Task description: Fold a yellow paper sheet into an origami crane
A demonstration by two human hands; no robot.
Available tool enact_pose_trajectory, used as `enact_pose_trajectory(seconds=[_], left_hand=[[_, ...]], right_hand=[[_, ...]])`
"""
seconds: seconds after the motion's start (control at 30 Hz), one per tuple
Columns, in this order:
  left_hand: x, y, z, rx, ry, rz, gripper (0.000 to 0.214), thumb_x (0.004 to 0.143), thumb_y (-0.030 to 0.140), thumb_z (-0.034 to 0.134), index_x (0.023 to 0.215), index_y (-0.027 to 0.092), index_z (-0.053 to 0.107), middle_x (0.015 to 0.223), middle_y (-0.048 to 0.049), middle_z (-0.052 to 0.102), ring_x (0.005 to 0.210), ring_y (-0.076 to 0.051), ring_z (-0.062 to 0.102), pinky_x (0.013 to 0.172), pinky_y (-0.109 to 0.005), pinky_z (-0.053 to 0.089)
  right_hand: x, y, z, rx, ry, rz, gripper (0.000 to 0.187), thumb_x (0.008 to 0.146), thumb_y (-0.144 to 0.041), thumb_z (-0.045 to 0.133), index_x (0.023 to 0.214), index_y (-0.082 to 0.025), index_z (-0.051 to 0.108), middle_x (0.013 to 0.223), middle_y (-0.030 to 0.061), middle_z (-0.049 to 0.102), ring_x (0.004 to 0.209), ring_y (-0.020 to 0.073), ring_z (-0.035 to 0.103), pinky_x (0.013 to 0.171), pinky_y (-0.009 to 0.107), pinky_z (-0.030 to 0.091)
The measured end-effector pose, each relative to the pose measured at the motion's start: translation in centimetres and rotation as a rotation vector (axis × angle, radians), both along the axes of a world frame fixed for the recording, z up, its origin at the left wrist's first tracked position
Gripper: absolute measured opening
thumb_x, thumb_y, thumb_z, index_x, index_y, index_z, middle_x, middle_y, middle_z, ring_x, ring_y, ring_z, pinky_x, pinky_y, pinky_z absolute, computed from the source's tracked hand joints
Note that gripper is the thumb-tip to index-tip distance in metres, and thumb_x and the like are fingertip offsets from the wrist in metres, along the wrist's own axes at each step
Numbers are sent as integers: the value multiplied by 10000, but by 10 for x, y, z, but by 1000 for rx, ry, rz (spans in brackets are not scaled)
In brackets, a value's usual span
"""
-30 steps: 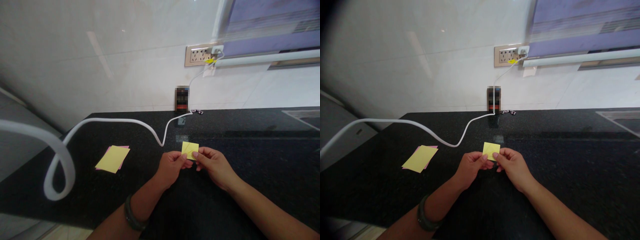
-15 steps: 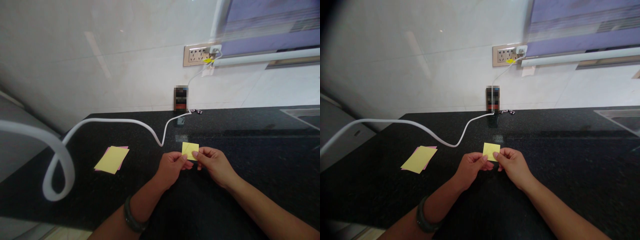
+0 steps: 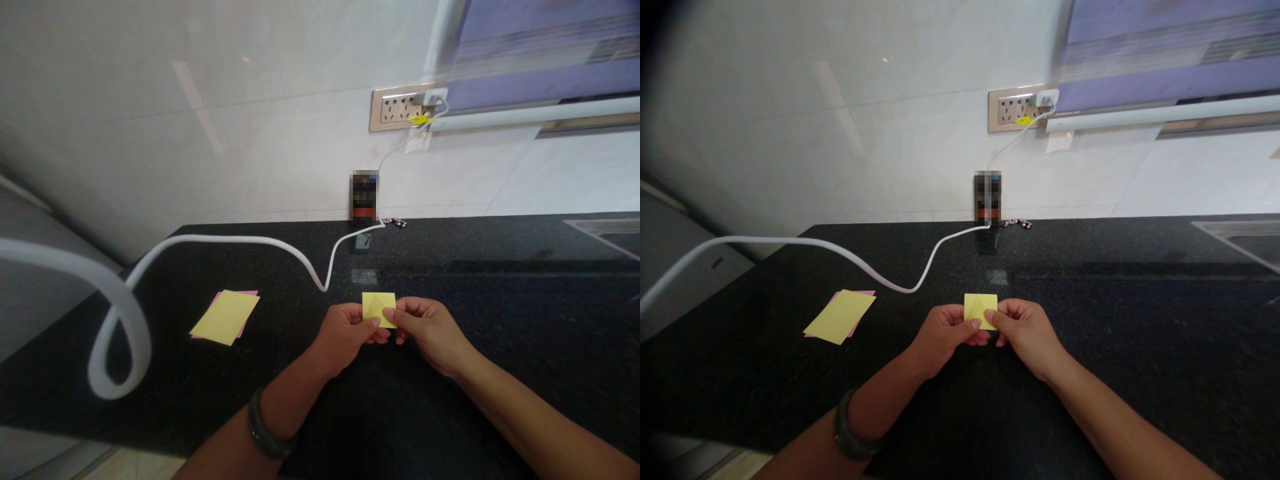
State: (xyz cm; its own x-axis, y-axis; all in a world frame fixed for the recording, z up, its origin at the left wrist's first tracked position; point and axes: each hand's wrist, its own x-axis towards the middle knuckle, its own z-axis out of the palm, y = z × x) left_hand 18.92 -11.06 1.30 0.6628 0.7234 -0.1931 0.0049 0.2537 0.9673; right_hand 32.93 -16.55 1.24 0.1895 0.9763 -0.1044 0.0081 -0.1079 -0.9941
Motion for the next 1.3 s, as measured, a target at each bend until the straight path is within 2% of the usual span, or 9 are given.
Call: enact_pose_trajectory(seconds=[0.23,0.4,0.53,0.63,0.87,0.97,1.07,1.2,1.3], left_hand=[[-3,0,5,-46,-11,-132,203,685,226,566,840,104,612,852,-103,649,759,-158,608,664,-242,437],[-4,2,2,55,64,-43,250,727,342,518,703,102,585,690,-87,650,591,-134,597,570,-237,434],[-2,2,2,91,62,4,231,715,326,540,677,101,576,618,-65,636,537,-118,576,546,-228,433],[-1,0,3,98,45,3,222,706,316,553,675,98,581,597,-53,630,532,-112,573,548,-223,437],[-1,-1,1,119,12,-6,210,707,298,556,670,94,587,591,-49,626,523,-108,569,553,-226,447],[-1,0,-1,127,2,-2,204,714,285,547,656,93,586,588,-54,626,517,-108,564,550,-231,448],[-2,0,-2,141,14,-6,222,723,297,532,650,93,585,594,-64,626,518,-116,564,548,-242,449],[-3,0,-3,193,46,-48,229,720,313,533,661,99,589,604,-67,627,538,-128,572,560,-252,450],[-4,0,-3,245,79,-89,232,721,315,530,663,101,598,613,-71,629,554,-132,574,561,-244,443]], right_hand=[[10,2,-2,1,50,-11,219,699,-348,582,628,-142,566,511,-21,515,406,64,413,415,205,321],[10,2,-1,1,49,-5,217,703,-340,584,625,-139,561,524,-25,502,409,55,408,409,198,319],[4,1,0,18,90,60,203,703,-345,582,736,-144,579,647,2,553,465,65,442,413,194,350],[-2,1,1,35,99,137,230,675,-338,612,804,-151,576,661,9,563,518,89,472,411,192,360],[-1,0,-3,53,94,81,239,699,-369,584,712,-131,584,602,9,548,471,78,437,419,208,346],[2,0,-3,23,108,82,310,740,-411,522,638,-124,578,522,-1,517,436,73,421,438,221,350],[4,1,1,6,142,100,386,778,-456,438,637,-123,573,554,18,535,453,82,441,437,221,360],[3,1,4,43,91,76,263,675,-401,598,732,-146,568,630,-1,544,513,87,463,436,201,367],[2,0,2,36,80,26,231,630,-354,650,649,-150,542,559,-28,512,477,73,432,432,195,347]])
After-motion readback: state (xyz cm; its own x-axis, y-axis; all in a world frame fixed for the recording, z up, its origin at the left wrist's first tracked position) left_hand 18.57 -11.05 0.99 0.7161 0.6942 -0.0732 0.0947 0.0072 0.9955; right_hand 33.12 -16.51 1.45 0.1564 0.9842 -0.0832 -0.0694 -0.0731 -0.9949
